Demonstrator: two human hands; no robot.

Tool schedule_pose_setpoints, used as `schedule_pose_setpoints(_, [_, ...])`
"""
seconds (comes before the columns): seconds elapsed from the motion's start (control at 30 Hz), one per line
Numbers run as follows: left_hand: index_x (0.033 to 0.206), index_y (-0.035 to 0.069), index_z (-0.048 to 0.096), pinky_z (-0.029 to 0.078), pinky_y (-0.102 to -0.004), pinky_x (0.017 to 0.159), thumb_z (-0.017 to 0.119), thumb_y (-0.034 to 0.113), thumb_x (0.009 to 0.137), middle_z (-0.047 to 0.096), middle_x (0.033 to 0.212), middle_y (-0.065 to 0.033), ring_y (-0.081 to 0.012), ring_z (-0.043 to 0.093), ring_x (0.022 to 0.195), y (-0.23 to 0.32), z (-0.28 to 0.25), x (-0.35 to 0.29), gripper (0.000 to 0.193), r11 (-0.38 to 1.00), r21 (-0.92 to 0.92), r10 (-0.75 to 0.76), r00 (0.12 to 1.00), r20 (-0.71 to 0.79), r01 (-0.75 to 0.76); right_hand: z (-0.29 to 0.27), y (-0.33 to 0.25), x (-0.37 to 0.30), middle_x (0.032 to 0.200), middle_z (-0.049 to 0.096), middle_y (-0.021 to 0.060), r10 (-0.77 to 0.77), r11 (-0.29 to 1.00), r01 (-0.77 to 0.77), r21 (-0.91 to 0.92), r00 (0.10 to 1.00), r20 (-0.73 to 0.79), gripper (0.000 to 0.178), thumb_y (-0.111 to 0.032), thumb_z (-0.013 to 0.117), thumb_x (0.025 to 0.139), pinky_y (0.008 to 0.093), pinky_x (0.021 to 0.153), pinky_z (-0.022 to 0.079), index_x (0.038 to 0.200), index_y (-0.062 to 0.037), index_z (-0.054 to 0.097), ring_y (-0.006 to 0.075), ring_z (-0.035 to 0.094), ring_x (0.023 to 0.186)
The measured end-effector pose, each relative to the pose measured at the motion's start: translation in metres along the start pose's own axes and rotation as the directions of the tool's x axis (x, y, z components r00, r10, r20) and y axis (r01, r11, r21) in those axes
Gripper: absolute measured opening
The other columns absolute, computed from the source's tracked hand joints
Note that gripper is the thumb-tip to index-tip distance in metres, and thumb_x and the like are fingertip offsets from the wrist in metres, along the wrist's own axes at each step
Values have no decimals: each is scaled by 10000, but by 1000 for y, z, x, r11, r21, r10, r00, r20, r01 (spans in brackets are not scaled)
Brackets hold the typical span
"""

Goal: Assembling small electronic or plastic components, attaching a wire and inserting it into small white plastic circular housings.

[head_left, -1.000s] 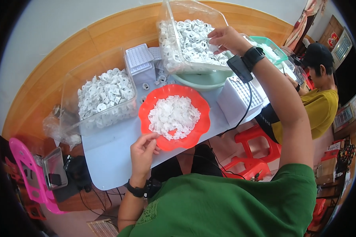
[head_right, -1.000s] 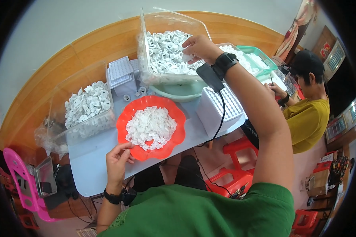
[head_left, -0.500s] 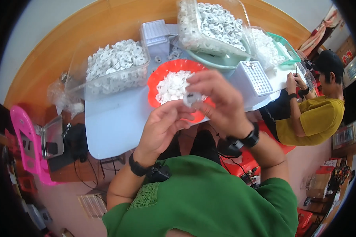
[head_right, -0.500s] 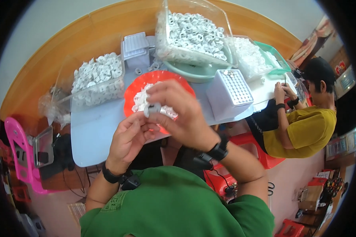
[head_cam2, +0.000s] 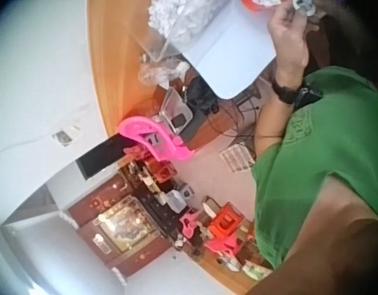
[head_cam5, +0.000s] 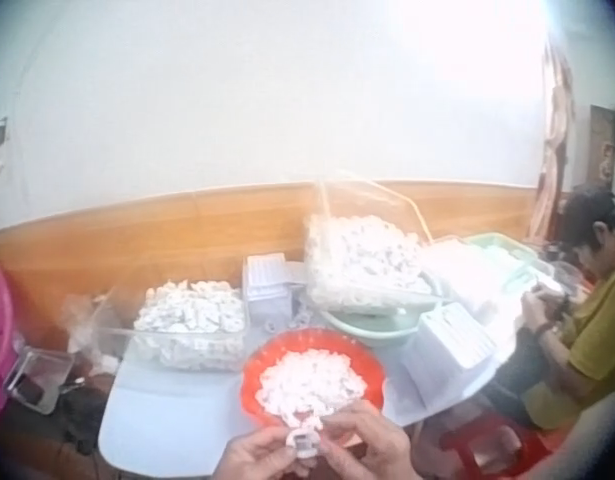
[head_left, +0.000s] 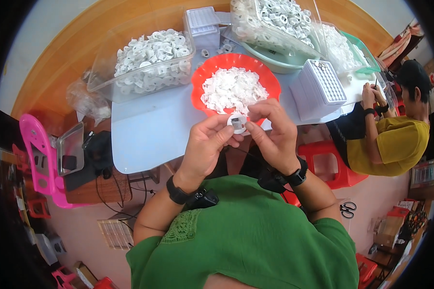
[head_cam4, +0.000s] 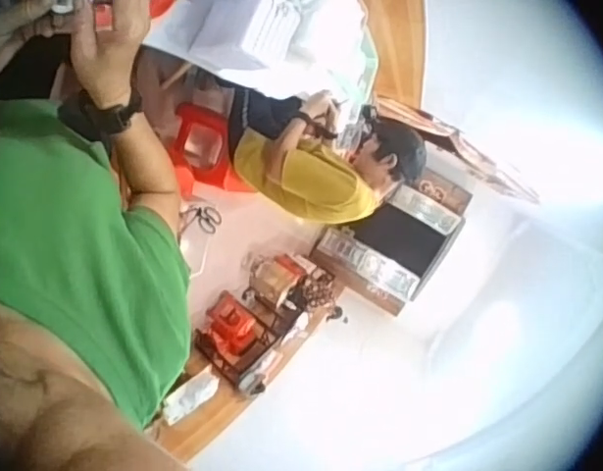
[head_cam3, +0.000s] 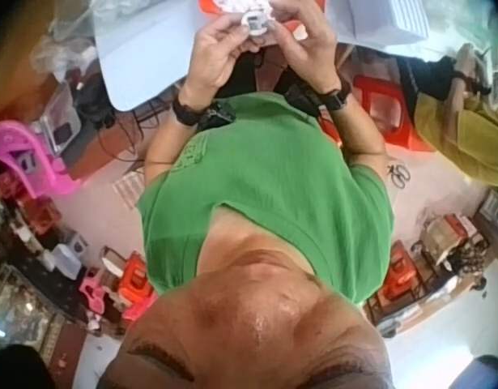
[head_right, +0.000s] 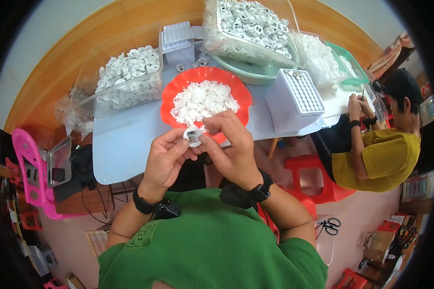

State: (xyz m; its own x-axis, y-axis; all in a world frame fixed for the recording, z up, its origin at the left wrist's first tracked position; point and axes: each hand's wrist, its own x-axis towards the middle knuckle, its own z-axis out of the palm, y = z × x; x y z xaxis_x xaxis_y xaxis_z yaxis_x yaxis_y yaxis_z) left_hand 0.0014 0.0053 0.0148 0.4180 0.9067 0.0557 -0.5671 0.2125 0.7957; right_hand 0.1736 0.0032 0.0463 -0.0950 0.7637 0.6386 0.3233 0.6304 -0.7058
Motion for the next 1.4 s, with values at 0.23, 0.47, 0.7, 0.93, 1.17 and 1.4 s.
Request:
schedule_pose_setpoints(0.23, [1166,-69,543,557,-285,698,511,164,962,649,990,-150,-211,665,837,-5,5,2,311,996,-46,-70,997,23,71,-13,1,-2,757,564,109,120,985,-138,106,979,162,112,55,603,784,319,598,444,885,8,615,233,571,674])
schedule_pose_setpoints(0.47, [1203,-41,536,547,-267,686,557,84,921,642,1022,-151,-194,657,824,-11,-8,10,310,944,-119,-287,943,167,308,-33,10,10,775,527,104,-36,999,44,-18,950,311,159,55,630,753,340,635,447,901,2,607,274,555,745])
schedule_pose_setpoints(0.7, [1170,-41,557,544,-268,694,593,75,902,643,1028,-139,-186,651,837,-13,-14,14,295,964,-126,-220,970,105,233,-158,51,71,756,630,118,59,816,-25,-578,997,40,69,-12,609,817,281,647,479,867,34,624,160,595,683])
schedule_pose_setpoints(0.93, [1156,-46,560,540,-271,694,601,68,896,648,1016,-135,-182,649,820,-16,-8,25,287,964,-160,-200,977,77,210,-209,107,106,542,571,77,637,633,-571,-523,768,-67,221,-142,657,789,282,395,437,653,27,615,128,540,434])
schedule_pose_setpoints(1.17, [1159,-45,562,531,-267,685,602,65,892,652,1003,-127,-177,649,816,-16,-12,27,292,967,-138,-203,974,97,215,-202,113,117,515,536,40,686,603,-560,-568,728,11,219,-119,669,798,230,362,391,641,15,595,95,504,417])
schedule_pose_setpoints(1.4, [1171,-44,559,530,-266,690,600,64,893,650,1012,-126,-176,647,820,-13,-12,27,301,967,-133,-210,976,55,216,-198,111,117,523,535,38,641,635,-500,-589,766,41,162,-73,665,778,223,375,379,675,35,604,84,489,419])
